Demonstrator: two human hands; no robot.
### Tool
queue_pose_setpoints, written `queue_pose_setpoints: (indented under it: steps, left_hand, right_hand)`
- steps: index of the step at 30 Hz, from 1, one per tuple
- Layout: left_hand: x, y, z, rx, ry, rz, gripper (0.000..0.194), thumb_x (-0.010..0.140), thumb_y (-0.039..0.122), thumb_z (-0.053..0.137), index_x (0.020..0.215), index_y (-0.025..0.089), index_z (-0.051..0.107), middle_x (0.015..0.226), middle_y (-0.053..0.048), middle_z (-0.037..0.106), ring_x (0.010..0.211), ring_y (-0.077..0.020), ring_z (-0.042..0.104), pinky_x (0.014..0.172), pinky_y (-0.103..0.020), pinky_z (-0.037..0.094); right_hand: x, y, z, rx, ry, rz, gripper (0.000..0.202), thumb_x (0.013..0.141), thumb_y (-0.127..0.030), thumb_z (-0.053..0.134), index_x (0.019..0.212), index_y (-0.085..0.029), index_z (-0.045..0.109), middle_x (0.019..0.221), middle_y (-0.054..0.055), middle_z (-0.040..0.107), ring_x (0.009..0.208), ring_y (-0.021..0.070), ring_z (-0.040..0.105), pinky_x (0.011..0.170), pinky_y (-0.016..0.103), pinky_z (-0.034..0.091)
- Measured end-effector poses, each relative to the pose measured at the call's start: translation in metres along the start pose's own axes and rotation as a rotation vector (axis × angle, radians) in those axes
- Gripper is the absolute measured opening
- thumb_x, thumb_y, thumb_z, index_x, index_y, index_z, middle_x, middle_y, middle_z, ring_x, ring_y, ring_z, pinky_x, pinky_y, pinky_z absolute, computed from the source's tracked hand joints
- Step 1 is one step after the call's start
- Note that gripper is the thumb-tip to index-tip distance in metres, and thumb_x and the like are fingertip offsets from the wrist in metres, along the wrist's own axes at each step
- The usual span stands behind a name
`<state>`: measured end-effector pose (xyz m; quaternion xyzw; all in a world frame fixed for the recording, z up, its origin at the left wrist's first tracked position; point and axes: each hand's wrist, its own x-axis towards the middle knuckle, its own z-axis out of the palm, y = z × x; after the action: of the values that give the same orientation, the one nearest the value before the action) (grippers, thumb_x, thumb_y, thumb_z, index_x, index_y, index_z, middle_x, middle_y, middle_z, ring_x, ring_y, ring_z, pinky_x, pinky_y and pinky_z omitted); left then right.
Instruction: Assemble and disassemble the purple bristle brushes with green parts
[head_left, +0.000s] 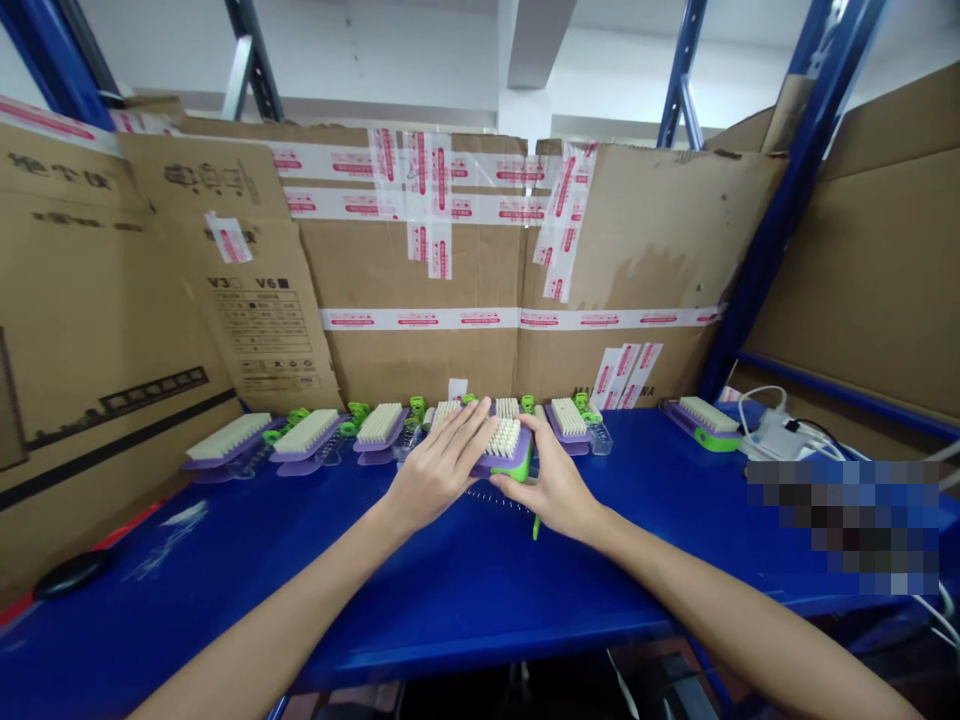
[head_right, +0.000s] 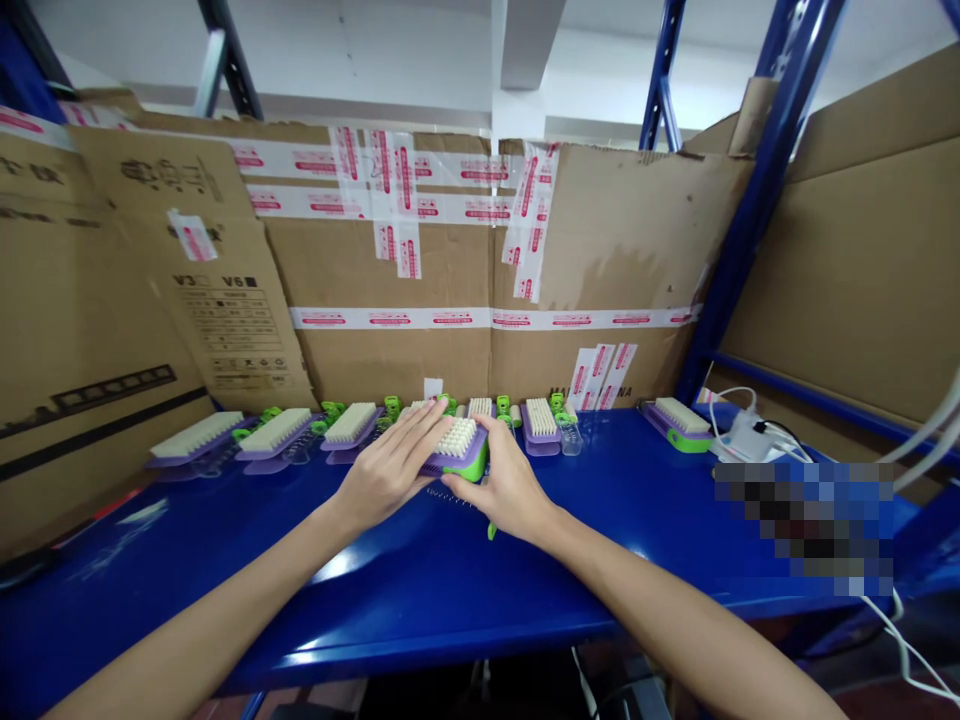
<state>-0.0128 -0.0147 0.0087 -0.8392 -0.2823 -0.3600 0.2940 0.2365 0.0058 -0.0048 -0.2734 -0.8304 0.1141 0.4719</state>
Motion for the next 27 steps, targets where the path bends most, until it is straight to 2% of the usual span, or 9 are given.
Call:
queue_pose_setpoints:
  steps: [4, 7, 11, 16, 20, 22, 27]
  left_hand:
    - [0.003, 0.004, -0.003, 0.189, 0.018, 0.068, 0.084, 0.117, 0.044, 0.059, 0.183, 0.008, 0.022, 0.178, -0.026, 0.045, 0.167, -0.0384, 0.047, 0.135, -0.057, 0.048]
    - [0.004, 0.003, -0.005, 0.218, 0.015, 0.077, 0.083, 0.118, 0.045, 0.057, 0.183, 0.009, 0.021, 0.176, -0.024, 0.051, 0.165, -0.0381, 0.051, 0.134, -0.057, 0.050]
    - [0.003, -0.002, -0.006, 0.175, -0.016, 0.059, 0.084, 0.115, 0.044, 0.064, 0.183, 0.016, 0.024, 0.168, -0.019, 0.062, 0.156, -0.0384, 0.061, 0.129, -0.058, 0.053]
    - [0.001, -0.009, -0.006, 0.094, -0.056, -0.039, 0.089, 0.107, 0.051, 0.074, 0.179, 0.018, 0.033, 0.164, -0.023, 0.064, 0.148, -0.0415, 0.066, 0.124, -0.059, 0.056]
    - [-0.001, -0.014, -0.008, 0.061, -0.059, -0.040, 0.090, 0.100, 0.050, 0.081, 0.174, 0.017, 0.040, 0.146, -0.023, 0.072, 0.133, -0.0425, 0.074, 0.115, -0.060, 0.062]
    - [-0.002, -0.015, -0.009, 0.040, -0.061, -0.029, 0.094, 0.098, 0.049, 0.084, 0.174, 0.016, 0.039, 0.141, -0.022, 0.073, 0.127, -0.0420, 0.075, 0.111, -0.060, 0.065]
    - [-0.003, -0.014, -0.008, -0.031, -0.055, -0.016, 0.100, 0.095, 0.043, 0.085, 0.176, 0.017, 0.033, 0.142, -0.022, 0.071, 0.127, -0.0406, 0.074, 0.108, -0.059, 0.067]
  right_hand:
    - [0.002, -0.001, -0.002, 0.006, -0.003, 0.005, 0.082, 0.098, -0.047, 0.086, 0.162, -0.023, 0.040, 0.158, 0.021, 0.061, 0.148, 0.0401, 0.063, 0.124, 0.062, 0.055]
    - [0.003, -0.002, -0.002, 0.023, 0.005, 0.008, 0.082, 0.097, -0.045, 0.087, 0.161, -0.024, 0.041, 0.158, 0.020, 0.061, 0.148, 0.0396, 0.063, 0.124, 0.060, 0.055]
    - [0.002, -0.002, -0.002, 0.053, 0.010, 0.001, 0.082, 0.095, -0.044, 0.089, 0.159, -0.024, 0.042, 0.155, 0.019, 0.063, 0.144, 0.0378, 0.066, 0.123, 0.059, 0.056]
    - [0.001, -0.002, -0.004, 0.088, -0.023, -0.025, 0.082, 0.094, -0.044, 0.090, 0.160, -0.026, 0.044, 0.153, 0.017, 0.064, 0.142, 0.0367, 0.067, 0.121, 0.057, 0.056]
    - [0.000, -0.005, -0.005, 0.125, -0.031, -0.005, 0.082, 0.093, -0.045, 0.090, 0.159, -0.027, 0.045, 0.152, 0.015, 0.065, 0.140, 0.0359, 0.068, 0.119, 0.055, 0.057]
    - [0.000, -0.007, -0.006, 0.143, -0.042, 0.006, 0.082, 0.093, -0.046, 0.090, 0.159, -0.027, 0.046, 0.154, 0.015, 0.065, 0.141, 0.0363, 0.067, 0.121, 0.055, 0.056]
    - [0.001, -0.007, -0.008, 0.234, -0.054, 0.041, 0.081, 0.091, -0.047, 0.092, 0.156, -0.029, 0.049, 0.157, 0.014, 0.064, 0.145, 0.0358, 0.065, 0.123, 0.055, 0.053]
